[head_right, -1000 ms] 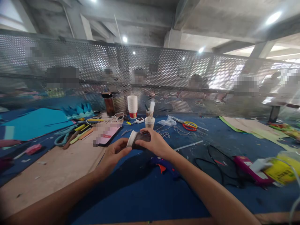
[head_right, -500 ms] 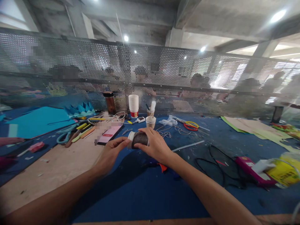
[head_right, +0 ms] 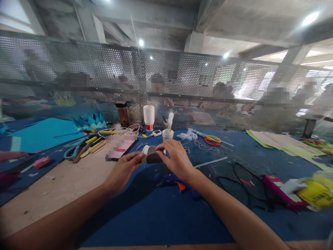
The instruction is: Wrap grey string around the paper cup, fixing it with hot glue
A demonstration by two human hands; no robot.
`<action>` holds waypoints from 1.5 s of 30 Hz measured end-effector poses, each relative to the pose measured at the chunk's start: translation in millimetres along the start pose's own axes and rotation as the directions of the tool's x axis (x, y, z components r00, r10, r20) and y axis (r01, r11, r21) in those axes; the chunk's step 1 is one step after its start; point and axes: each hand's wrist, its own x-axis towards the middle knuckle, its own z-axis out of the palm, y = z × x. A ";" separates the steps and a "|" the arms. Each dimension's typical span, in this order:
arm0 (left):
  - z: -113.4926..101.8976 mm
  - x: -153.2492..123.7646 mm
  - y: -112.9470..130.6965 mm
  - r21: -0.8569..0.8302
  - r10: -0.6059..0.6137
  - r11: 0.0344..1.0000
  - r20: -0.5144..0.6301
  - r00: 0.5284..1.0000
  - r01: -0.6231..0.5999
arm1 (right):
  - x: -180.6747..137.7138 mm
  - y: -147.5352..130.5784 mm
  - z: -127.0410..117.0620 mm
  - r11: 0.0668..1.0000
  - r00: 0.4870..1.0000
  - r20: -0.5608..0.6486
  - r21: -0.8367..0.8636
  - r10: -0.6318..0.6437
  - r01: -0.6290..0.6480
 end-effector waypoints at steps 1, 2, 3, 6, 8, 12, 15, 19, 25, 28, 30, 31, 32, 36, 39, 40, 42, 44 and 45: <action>0.4 0.1 0.7 -0.038 -0.017 0.999 0.011 1.000 0.018 | 0.2 -0.7 -0.7 1.000 1.000 0.006 0.001 -0.003 0.003; 0.6 0.3 1.3 -0.070 -0.027 0.997 0.019 0.999 0.029 | 0.3 -1.5 -1.4 1.000 1.000 0.013 0.000 -0.006 0.006; 0.7 0.6 1.7 -0.096 -0.032 0.995 0.023 0.999 0.034 | 0.4 -2.4 -2.1 1.000 1.000 0.024 0.000 -0.008 0.008; 0.5 1.4 2.1 -0.133 -0.028 0.991 0.021 0.999 0.030 | -0.2 -5.9 -4.9 1.000 0.998 0.068 0.005 -0.004 0.004; 0.1 1.6 2.2 -0.139 -0.024 0.990 0.018 1.000 0.026 | -1.0 -8.9 -7.4 1.000 0.995 0.101 0.017 0.007 -0.009; -1.4 3.4 2.6 -0.192 -0.024 0.981 0.029 0.999 0.029 | -2.3 -16.4 -15.2 0.998 0.986 0.160 0.027 0.043 -0.048; -3.5 6.7 3.2 -0.216 0.004 0.976 0.002 1.000 -0.003 | -3.1 -22.4 -23.9 0.995 0.971 0.220 -0.018 0.098 -0.096; -6.3 10.9 3.3 -0.239 -0.004 0.971 -0.014 1.000 0.000 | -7.7 -23.8 -35.0 0.989 0.973 0.185 -0.075 0.136 -0.124; -3.8 7.6 -0.2 -0.244 -0.008 0.970 0.016 1.000 0.012 | -22.7 0.4 -21.3 0.981 0.981 0.072 -0.088 0.179 -0.173; -0.1 3.4 -2.4 -0.218 -0.040 0.974 0.089 0.995 0.059 | -29.2 10.8 -4.4 0.969 0.961 0.119 -0.032 0.248 -0.246; 1.7 1.7 -4.0 -0.182 -0.051 0.981 0.126 0.991 0.073 | -32.4 13.6 3.4 0.964 0.955 0.131 -0.020 0.265 -0.265; 2.2 1.3 -4.9 -0.163 -0.047 0.984 0.140 0.989 0.070 | -33.6 14.0 5.5 0.964 0.956 0.128 -0.017 0.265 -0.265; 2.3 1.3 -5.8 -0.143 -0.040 0.988 0.153 0.987 0.062 | -34.5 14.1 6.5 0.965 0.957 0.122 -0.015 0.263 -0.263; 1.0 2.8 -8.6 -0.081 -0.007 0.997 0.152 0.988 0.019 | -36.4 13.1 3.5 0.972 0.970 0.063 0.010 0.234 -0.235; 0.1 3.5 -9.0 -0.050 0.004 0.999 0.098 0.995 0.001 | -37.1 13.0 1.9 0.975 0.975 0.030 0.034 0.221 -0.221; 0.1 3.5 -8.8 -0.043 0.005 0.999 0.084 0.996 -0.002 | -37.4 13.1 2.1 0.974 0.975 0.023 0.044 0.222 -0.223; 0.2 3.3 -8.2 -0.036 0.005 0.999 0.073 0.997 -0.002 | -37.8 13.3 3.4 0.968 0.971 0.009 0.071 0.239 -0.239; 0.2 2.8 -7.6 -0.031 0.007 1.000 0.089 0.996 -0.004 | -37.8 12.9 4.6 0.956 0.962 -0.003 0.112 0.274 -0.272; 0.0 2.4 -7.3 -0.024 0.014 1.000 0.102 0.995 -0.011 | -37.6 12.4 5.0 0.947 0.955 -0.006 0.138 0.295 -0.292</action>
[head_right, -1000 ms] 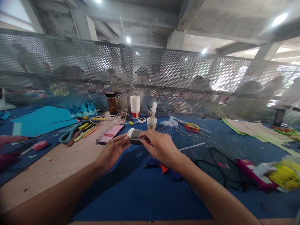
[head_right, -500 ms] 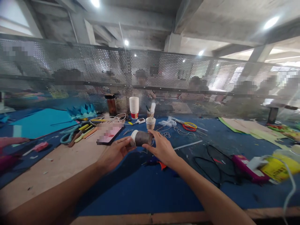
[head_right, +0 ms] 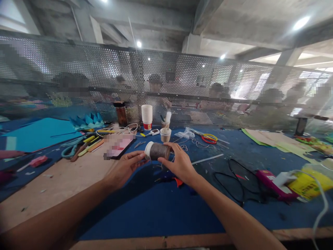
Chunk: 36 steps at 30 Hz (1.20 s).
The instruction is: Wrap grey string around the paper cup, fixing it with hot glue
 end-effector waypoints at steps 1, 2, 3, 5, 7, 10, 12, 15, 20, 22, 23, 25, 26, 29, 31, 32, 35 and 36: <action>-0.2 -0.6 0.3 0.016 0.010 1.000 0.017 1.000 -0.010 | 0.1 -0.8 0.3 0.999 1.000 -0.004 0.032 0.024 -0.024; -0.3 -1.5 0.6 0.041 0.021 0.999 0.038 0.999 -0.022 | 0.2 -1.9 0.5 0.996 0.999 -0.006 0.069 0.048 -0.048; -0.2 -2.7 1.1 0.077 0.029 0.996 0.059 0.998 -0.034 | 0.3 -3.1 0.7 0.991 0.997 -0.007 0.109 0.073 -0.072; 0.8 -5.7 2.7 0.172 0.043 0.983 0.089 0.995 -0.057 | 0.5 -5.0 1.2 0.975 0.993 -0.009 0.189 0.119 -0.116; 3.1 -9.0 5.3 0.250 0.079 0.964 0.062 0.995 -0.092 | 0.6 -5.7 2.5 0.951 0.987 -0.002 0.268 0.158 -0.151; 6.7 -12.6 10.0 0.366 0.165 0.914 0.057 0.985 -0.175 | 0.9 -3.7 5.3 0.892 0.976 0.050 0.397 0.212 -0.214; 8.0 -13.5 12.2 0.456 0.229 0.859 0.063 0.971 -0.232 | 1.3 -1.1 7.5 0.846 0.966 0.089 0.468 0.244 -0.257; 9.3 -13.1 12.7 0.501 0.290 0.823 0.036 0.956 -0.268 | 1.7 2.3 11.0 0.784 0.952 0.119 0.543 0.281 -0.300; 13.8 -10.7 6.7 0.301 0.190 0.941 -0.086 0.978 -0.157 | 0.6 1.9 16.5 0.672 0.912 0.149 0.634 0.381 -0.384; 14.6 -9.7 2.8 0.236 0.169 0.962 -0.134 0.976 -0.134 | -0.4 -0.6 17.3 0.624 0.896 0.169 0.664 0.411 -0.412; 14.6 -9.3 0.7 0.208 0.166 0.969 -0.154 0.974 -0.132 | -0.9 -2.0 17.4 0.600 0.891 0.179 0.683 0.417 -0.418; 14.5 -9.2 -3.2 0.163 0.127 0.982 -0.167 0.978 -0.099 | -1.7 -4.7 17.4 0.562 0.889 0.186 0.716 0.418 -0.414; 14.8 -9.8 -4.8 0.130 0.078 0.990 -0.134 0.988 -0.061 | -2.1 -5.6 17.6 0.551 0.892 0.188 0.728 0.412 -0.408; 18.2 -13.7 -7.5 0.031 -0.072 0.997 0.037 0.997 0.071 | -3.5 -5.8 19.8 0.556 0.902 0.201 0.730 0.382 -0.398; 22.0 -16.8 -7.8 -0.025 -0.082 0.996 0.117 0.990 0.086 | -4.6 -4.7 21.9 0.598 0.909 0.202 0.698 0.364 -0.394; 23.8 -17.9 -7.7 -0.048 -0.083 0.995 0.130 0.988 0.090 | -5.2 -4.3 22.7 0.626 0.914 0.195 0.676 0.356 -0.388; 27.1 -19.2 -6.8 -0.080 -0.090 0.992 0.107 0.990 0.099 | -6.2 -4.9 23.4 0.690 0.927 0.178 0.625 0.330 -0.365; 27.5 -19.0 -6.4 -0.077 -0.089 0.992 0.097 0.991 0.096 | -6.3 -5.6 23.1 0.704 0.931 0.173 0.613 0.322 -0.358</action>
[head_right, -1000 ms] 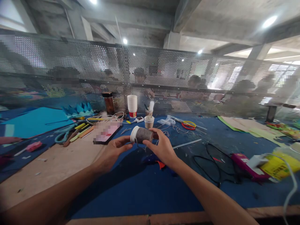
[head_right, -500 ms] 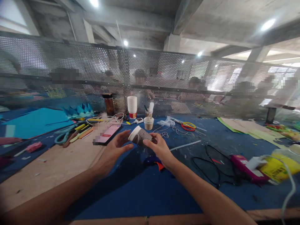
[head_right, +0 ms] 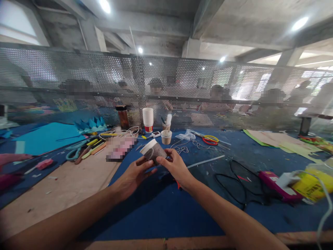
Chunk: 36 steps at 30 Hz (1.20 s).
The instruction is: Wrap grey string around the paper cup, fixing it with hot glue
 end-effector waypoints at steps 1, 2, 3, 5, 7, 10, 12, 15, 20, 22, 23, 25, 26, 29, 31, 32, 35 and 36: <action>0.1 0.2 0.4 0.009 0.008 1.000 -0.001 1.000 -0.008 | -0.3 -0.7 0.1 1.000 1.000 0.001 -0.014 -0.008 0.008; -0.1 0.4 0.9 0.021 0.016 1.000 0.004 1.000 -0.016 | -0.4 -1.4 0.1 1.000 1.000 -0.003 -0.024 -0.014 0.014; -0.5 0.6 1.3 0.030 0.023 0.999 0.017 1.000 -0.024 | -0.3 -1.9 0.1 0.999 1.000 -0.010 -0.030 -0.017 0.017; -2.4 1.1 1.6 0.028 0.032 0.999 0.049 0.998 -0.034 | 0.2 -2.1 -0.4 1.000 0.999 -0.031 -0.018 -0.012 0.012; -5.6 1.9 1.1 -0.016 0.032 0.999 0.062 0.998 -0.031 | 0.7 -1.7 -0.9 0.999 0.999 -0.042 0.036 0.004 -0.002; -10.3 3.2 0.8 -0.101 0.025 0.995 0.031 0.999 -0.022 | 0.1 -2.4 -1.5 0.993 0.999 -0.033 0.116 0.006 -0.002; -11.0 3.3 2.5 -0.082 0.013 0.997 -0.002 1.000 -0.013 | -1.0 -4.1 -1.4 0.992 1.000 -0.025 0.123 0.002 0.001; -8.3 1.5 7.1 -0.023 -0.028 0.999 -0.088 0.996 0.026 | -2.0 -6.6 -1.4 0.995 1.000 -0.018 0.101 0.012 -0.010; -8.7 -0.2 7.1 0.101 -0.036 0.994 -0.070 0.997 0.043 | -0.5 -7.6 -4.3 0.997 0.999 -0.043 0.073 -0.011 0.014; -10.9 0.6 4.0 0.166 -0.006 0.986 -0.049 0.999 0.014 | -0.3 -8.2 -5.4 0.997 0.999 -0.033 0.063 -0.031 0.033; -11.5 1.0 2.5 0.184 0.009 0.983 -0.032 0.999 -0.003 | -0.6 -8.7 -5.6 0.997 0.999 -0.017 0.059 -0.040 0.041; -11.1 1.6 0.8 0.216 0.035 0.976 -0.006 0.999 -0.033 | -1.6 -10.2 -5.1 0.997 0.998 0.023 0.044 -0.062 0.061; -10.1 1.8 0.5 0.237 0.050 0.970 0.003 0.999 -0.050 | -2.4 -11.1 -4.4 0.997 0.997 0.039 0.031 -0.072 0.071; -6.0 2.3 1.4 0.321 0.134 0.938 0.013 0.991 -0.131 | -4.4 -13.1 -1.4 0.997 0.996 0.052 -0.020 -0.075 0.076; -4.1 2.6 2.2 0.347 0.189 0.920 0.013 0.982 -0.182 | -5.3 -13.1 0.4 0.998 0.997 0.059 -0.038 -0.055 0.057; -3.7 2.8 2.4 0.349 0.199 0.917 0.013 0.980 -0.191 | -5.5 -12.7 1.0 0.998 0.997 0.064 -0.042 -0.049 0.051; -3.9 3.4 1.9 0.310 0.182 0.934 0.010 0.983 -0.176 | -5.4 -11.2 1.5 0.996 0.995 0.086 -0.068 -0.060 0.066; -4.2 3.8 1.4 0.289 0.180 0.941 0.013 0.984 -0.176 | -5.4 -11.1 1.6 0.994 0.993 0.093 -0.079 -0.067 0.074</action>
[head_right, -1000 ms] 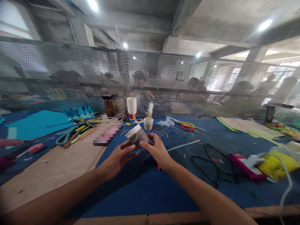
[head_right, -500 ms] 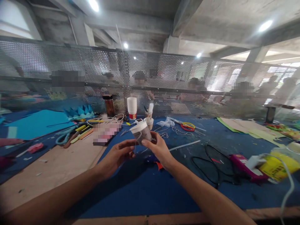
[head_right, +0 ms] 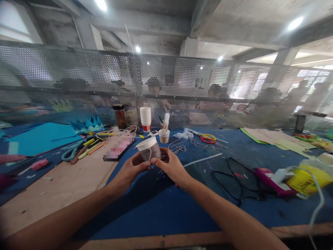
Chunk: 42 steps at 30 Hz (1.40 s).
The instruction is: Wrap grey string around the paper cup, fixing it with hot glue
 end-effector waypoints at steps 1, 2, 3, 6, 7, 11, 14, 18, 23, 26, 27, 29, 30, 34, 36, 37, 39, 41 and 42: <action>-0.2 0.5 -0.7 -0.018 0.005 1.000 0.002 1.000 -0.005 | -0.1 -0.2 0.2 1.000 1.000 0.008 -0.010 -0.006 0.006; -0.4 1.0 -1.2 -0.028 0.016 0.999 0.002 1.000 -0.016 | -0.4 -0.9 0.6 1.000 1.000 0.018 -0.015 -0.011 0.011; -0.6 1.7 -1.5 -0.032 0.032 0.999 -0.008 0.999 -0.032 | -1.0 -2.0 1.2 1.000 0.999 0.027 -0.013 -0.016 0.017; -1.5 3.7 0.9 -0.031 0.075 0.996 -0.098 0.992 -0.078 | -4.1 -7.1 4.1 0.999 0.997 0.081 0.053 -0.001 -0.003; -1.9 4.1 2.9 -0.034 0.087 0.995 -0.135 0.987 -0.092 | -5.4 -8.8 4.9 0.996 0.993 0.112 0.087 0.020 -0.030; -5.1 3.6 14.1 -0.029 0.075 0.996 -0.204 0.976 -0.083 | -9.2 -12.6 3.5 0.981 0.954 0.276 0.114 0.120 -0.156; -9.0 2.9 19.0 0.046 0.050 0.998 -0.199 0.979 -0.042 | -8.8 -12.1 -1.7 0.990 0.954 0.269 -0.060 0.137 -0.125; -15.7 5.8 12.9 0.079 0.017 0.997 -0.162 0.987 -0.005 | -5.3 -12.6 -8.9 0.912 0.996 0.072 -0.400 -0.062 0.085; -22.1 9.2 -0.8 0.092 -0.083 0.992 -0.079 0.993 0.090 | -1.8 -17.5 -17.1 0.801 0.945 -0.062 -0.551 -0.320 0.235; -20.7 7.7 -0.6 0.122 -0.110 0.986 -0.014 0.994 0.110 | -1.0 -18.9 -21.0 0.786 0.922 -0.116 -0.569 -0.369 0.243; -19.4 6.8 1.0 0.126 -0.116 0.985 -0.017 0.993 0.117 | -0.6 -18.7 -22.1 0.792 0.923 -0.127 -0.563 -0.364 0.236; -16.5 4.9 4.9 0.112 -0.134 0.984 -0.030 0.991 0.137 | 0.8 -17.1 -24.0 0.819 0.929 -0.139 -0.528 -0.342 0.223; -15.4 4.0 6.6 0.105 -0.151 0.983 -0.021 0.988 0.152 | 1.7 -15.8 -24.9 0.839 0.934 -0.144 -0.500 -0.326 0.216; -14.8 2.0 7.8 0.050 -0.227 0.973 0.076 0.971 0.224 | 6.3 -10.5 -28.5 0.885 0.942 -0.167 -0.420 -0.292 0.200; -15.8 2.0 5.9 0.019 -0.259 0.966 0.109 0.960 0.258 | 8.0 -9.7 -30.1 0.861 0.920 -0.186 -0.453 -0.346 0.232; -16.4 2.3 4.8 0.001 -0.271 0.962 0.116 0.955 0.273 | 8.5 -9.9 -30.8 0.840 0.903 -0.189 -0.477 -0.386 0.259; -17.4 3.5 2.8 -0.046 -0.287 0.954 0.129 0.949 0.295 | 8.6 -11.2 -31.6 0.796 0.866 -0.188 -0.517 -0.463 0.313; -18.6 5.3 1.3 -0.107 -0.303 0.942 0.141 0.943 0.318 | 7.4 -13.3 -31.4 0.773 0.840 -0.198 -0.536 -0.506 0.339; -19.3 6.3 0.9 -0.135 -0.312 0.934 0.146 0.939 0.332 | 6.4 -14.5 -31.0 0.771 0.834 -0.208 -0.541 -0.510 0.337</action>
